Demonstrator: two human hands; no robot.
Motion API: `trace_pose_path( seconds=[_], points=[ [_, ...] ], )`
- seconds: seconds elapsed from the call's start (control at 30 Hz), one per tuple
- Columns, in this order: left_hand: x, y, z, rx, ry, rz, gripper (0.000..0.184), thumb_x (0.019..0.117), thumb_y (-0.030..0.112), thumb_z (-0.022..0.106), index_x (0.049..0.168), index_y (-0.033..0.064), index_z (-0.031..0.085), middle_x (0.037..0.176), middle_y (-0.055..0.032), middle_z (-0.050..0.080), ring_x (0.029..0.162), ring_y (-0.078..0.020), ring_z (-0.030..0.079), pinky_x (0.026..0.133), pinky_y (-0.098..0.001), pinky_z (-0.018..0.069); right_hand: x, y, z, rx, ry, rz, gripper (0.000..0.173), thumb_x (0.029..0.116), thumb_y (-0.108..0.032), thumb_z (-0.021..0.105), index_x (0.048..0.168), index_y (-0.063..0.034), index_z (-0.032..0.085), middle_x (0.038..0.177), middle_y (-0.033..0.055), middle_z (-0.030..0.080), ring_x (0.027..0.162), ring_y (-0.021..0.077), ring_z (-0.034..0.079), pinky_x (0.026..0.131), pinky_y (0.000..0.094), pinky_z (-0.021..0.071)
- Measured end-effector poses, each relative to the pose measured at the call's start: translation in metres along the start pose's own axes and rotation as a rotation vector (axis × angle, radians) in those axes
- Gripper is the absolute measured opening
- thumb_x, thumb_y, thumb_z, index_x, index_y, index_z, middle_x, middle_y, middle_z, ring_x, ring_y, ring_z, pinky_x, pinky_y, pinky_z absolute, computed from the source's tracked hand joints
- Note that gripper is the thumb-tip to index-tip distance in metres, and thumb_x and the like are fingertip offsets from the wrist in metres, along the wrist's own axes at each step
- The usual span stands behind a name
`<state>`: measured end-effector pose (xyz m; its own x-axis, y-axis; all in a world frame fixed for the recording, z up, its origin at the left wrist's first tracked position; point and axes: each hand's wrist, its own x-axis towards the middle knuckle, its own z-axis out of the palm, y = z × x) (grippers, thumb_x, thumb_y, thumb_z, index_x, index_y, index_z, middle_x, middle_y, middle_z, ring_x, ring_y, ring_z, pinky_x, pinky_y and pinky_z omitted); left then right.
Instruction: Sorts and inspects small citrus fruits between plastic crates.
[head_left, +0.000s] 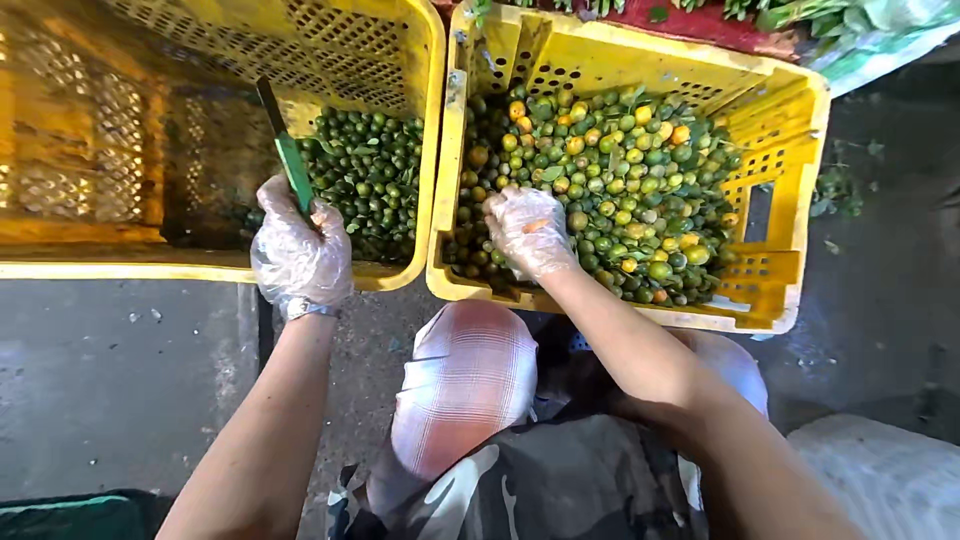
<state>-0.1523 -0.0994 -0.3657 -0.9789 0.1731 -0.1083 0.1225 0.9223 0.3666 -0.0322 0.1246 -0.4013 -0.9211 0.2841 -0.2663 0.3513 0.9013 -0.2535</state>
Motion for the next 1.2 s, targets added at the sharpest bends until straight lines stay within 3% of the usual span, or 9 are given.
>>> trace_pose_path(
  seconds=[0.07,0.17,0.3,0.5,0.73,0.93,1.03,1.13,1.2],
  points=[
    [-0.001,0.001,-0.001,0.005,-0.007,-0.006,0.054,0.1061,0.041,0.041,0.151,0.0114,0.041,0.123,-0.0275,0.066,0.110,-0.0494,0.066,0.086,-0.0708,0.0487,-0.001,-0.012,-0.005,-0.016,-0.151,-0.130,0.027,0.0990,-0.032,0.061,0.113,-0.0132,0.074,0.113,0.0156,0.072,0.108,0.0391,0.068,0.089,0.0621,0.0529],
    [-0.001,0.001,-0.001,0.008,-0.005,-0.008,0.054,0.1062,0.042,0.040,0.151,0.0111,0.041,0.123,-0.0268,0.066,0.111,-0.0489,0.066,0.086,-0.0708,0.0486,0.001,-0.036,-0.011,-0.058,-0.397,-0.178,0.031,0.0972,-0.023,0.062,0.125,-0.0097,0.069,0.124,0.0193,0.067,0.117,0.0419,0.062,0.097,0.0623,0.0466],
    [0.001,0.000,0.000,0.004,-0.001,-0.005,0.054,0.1052,0.041,0.041,0.150,0.0105,0.042,0.122,-0.0262,0.067,0.110,-0.0492,0.066,0.086,-0.0709,0.0481,0.001,-0.049,-0.014,-0.025,-0.431,-0.133,0.029,0.0999,-0.012,0.058,0.124,0.0014,0.065,0.125,0.0231,0.065,0.121,0.0429,0.060,0.106,0.0588,0.0428],
    [0.001,-0.002,0.003,0.002,0.024,0.011,0.053,0.1050,0.041,0.042,0.148,0.0114,0.045,0.118,-0.0249,0.068,0.107,-0.0477,0.067,0.083,-0.0698,0.0493,0.002,-0.042,-0.015,0.132,-0.524,-0.078,0.038,0.0951,-0.025,0.066,0.130,-0.0098,0.064,0.120,0.0198,0.068,0.116,0.0407,0.063,0.098,0.0635,0.0461],
    [0.000,0.002,0.001,-0.002,0.004,-0.020,0.052,0.1060,0.042,0.042,0.150,0.0125,0.043,0.123,-0.0270,0.066,0.111,-0.0500,0.065,0.087,-0.0717,0.0473,-0.002,-0.042,-0.023,0.145,-0.493,-0.084,0.038,0.0975,-0.014,0.062,0.135,-0.0082,0.063,0.125,0.0202,0.068,0.121,0.0405,0.062,0.104,0.0608,0.0440],
    [-0.002,0.005,-0.002,0.023,-0.014,-0.041,0.052,0.1072,0.042,0.040,0.150,0.0126,0.040,0.120,-0.0291,0.066,0.107,-0.0518,0.066,0.083,-0.0720,0.0483,0.000,-0.039,-0.020,0.183,-0.469,-0.015,0.043,0.0938,-0.025,0.066,0.134,-0.0082,0.062,0.121,0.0205,0.068,0.119,0.0404,0.063,0.100,0.0626,0.0457],
    [0.003,-0.001,0.003,0.006,-0.011,-0.015,0.051,0.1062,0.041,0.042,0.151,0.0160,0.042,0.116,-0.0241,0.069,0.103,-0.0456,0.068,0.082,-0.0684,0.0505,0.003,-0.017,-0.019,0.364,-0.374,0.114,0.049,0.0900,-0.034,0.070,0.134,-0.0141,0.060,0.122,0.0178,0.068,0.117,0.0384,0.064,0.095,0.0654,0.0491],
    [0.013,-0.024,0.026,0.033,0.138,0.051,0.047,0.1032,0.046,0.044,0.144,0.0240,0.050,0.098,-0.0124,0.073,0.088,-0.0334,0.071,0.072,-0.0582,0.0538,0.011,0.029,-0.008,0.738,-0.304,0.276,0.041,0.0939,-0.025,0.072,0.134,-0.0200,0.064,0.120,0.0093,0.071,0.099,0.0222,0.071,0.087,0.0478,0.0590],
    [0.006,-0.003,0.002,0.024,-0.025,-0.012,0.049,0.1061,0.040,0.043,0.150,0.0198,0.044,0.113,-0.0195,0.071,0.103,-0.0405,0.070,0.084,-0.0633,0.0519,0.017,0.044,-0.021,0.879,-0.235,0.351,0.030,0.0976,-0.019,0.068,0.127,-0.0176,0.069,0.110,0.0057,0.072,0.081,0.0132,0.070,0.074,0.0341,0.0601]
  ],
)
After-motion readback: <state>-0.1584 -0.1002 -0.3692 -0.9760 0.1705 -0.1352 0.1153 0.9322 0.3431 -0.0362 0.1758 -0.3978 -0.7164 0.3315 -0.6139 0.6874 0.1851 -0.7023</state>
